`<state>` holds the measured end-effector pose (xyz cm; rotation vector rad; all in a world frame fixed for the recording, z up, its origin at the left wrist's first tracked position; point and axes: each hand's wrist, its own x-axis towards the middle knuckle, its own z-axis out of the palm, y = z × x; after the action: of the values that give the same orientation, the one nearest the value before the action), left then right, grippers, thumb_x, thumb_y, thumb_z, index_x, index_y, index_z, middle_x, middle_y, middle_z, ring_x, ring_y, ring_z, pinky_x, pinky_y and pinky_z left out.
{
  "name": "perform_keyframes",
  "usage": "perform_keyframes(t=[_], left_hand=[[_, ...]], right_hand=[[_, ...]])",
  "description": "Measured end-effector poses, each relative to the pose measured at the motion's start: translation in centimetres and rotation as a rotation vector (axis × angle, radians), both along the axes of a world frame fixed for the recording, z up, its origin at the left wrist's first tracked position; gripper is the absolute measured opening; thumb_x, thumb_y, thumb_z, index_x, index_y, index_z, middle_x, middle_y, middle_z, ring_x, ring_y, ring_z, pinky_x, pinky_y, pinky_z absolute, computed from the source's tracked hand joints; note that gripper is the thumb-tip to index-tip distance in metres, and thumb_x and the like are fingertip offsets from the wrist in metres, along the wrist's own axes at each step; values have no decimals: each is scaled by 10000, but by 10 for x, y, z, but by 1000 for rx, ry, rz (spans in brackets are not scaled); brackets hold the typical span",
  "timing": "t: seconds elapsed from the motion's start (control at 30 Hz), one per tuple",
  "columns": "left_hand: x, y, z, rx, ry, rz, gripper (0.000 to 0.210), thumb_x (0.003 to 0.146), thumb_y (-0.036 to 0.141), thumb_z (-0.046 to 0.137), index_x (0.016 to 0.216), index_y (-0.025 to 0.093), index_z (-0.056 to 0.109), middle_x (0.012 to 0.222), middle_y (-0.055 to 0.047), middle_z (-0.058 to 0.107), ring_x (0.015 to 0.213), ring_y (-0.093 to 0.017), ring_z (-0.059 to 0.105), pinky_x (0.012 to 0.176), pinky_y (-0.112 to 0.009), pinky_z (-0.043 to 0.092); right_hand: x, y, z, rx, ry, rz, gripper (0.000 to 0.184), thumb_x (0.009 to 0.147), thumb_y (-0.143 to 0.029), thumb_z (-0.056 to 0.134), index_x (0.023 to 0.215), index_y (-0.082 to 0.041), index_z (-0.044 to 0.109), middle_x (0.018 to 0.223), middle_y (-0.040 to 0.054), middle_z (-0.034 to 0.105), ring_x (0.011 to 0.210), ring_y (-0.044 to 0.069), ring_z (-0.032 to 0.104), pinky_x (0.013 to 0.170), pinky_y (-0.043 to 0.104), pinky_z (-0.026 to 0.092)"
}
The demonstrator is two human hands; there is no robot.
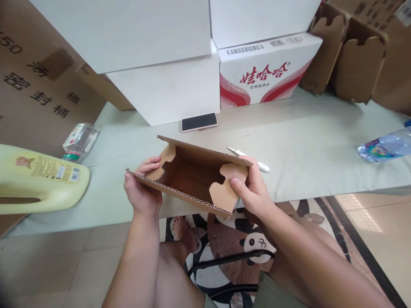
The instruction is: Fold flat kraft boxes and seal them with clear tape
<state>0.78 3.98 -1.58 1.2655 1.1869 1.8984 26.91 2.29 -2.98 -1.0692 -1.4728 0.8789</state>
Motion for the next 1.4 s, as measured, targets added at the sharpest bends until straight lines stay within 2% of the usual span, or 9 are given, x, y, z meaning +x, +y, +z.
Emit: perform_keyframes(t=[0.7,0.93,1.07,1.4], left_hand=[[1,-1,2,-54,26,41,605,892,699,399,736,252,775,956,-76,756,1036,-270,681,1040,-489,465],[0,-1,0,-3,-3,1,572,942,619,392,770,249,793,970,-70,762,1026,-249,676,1030,-455,470],[0,-1,0,-17,13,19,577,929,635,390,761,249,785,969,-74,760,1026,-256,678,1024,-468,477],[0,-1,0,-28,14,21,583,916,658,394,750,249,774,963,-74,753,1026,-258,680,1020,-466,478]], right_hand=[[0,-1,4,-54,-13,9,430,895,-593,568,1272,-398,497,1086,51,650,912,264,648,755,430,575],[0,0,3,-7,1,15,386,915,-552,570,1260,-389,508,1081,39,646,913,253,649,753,409,564],[0,-1,1,-30,-3,15,425,917,-554,565,1297,-375,501,1098,49,644,975,271,633,791,422,548],[0,0,-1,-33,9,18,431,917,-522,576,1310,-364,498,1135,55,635,971,261,636,811,419,554]])
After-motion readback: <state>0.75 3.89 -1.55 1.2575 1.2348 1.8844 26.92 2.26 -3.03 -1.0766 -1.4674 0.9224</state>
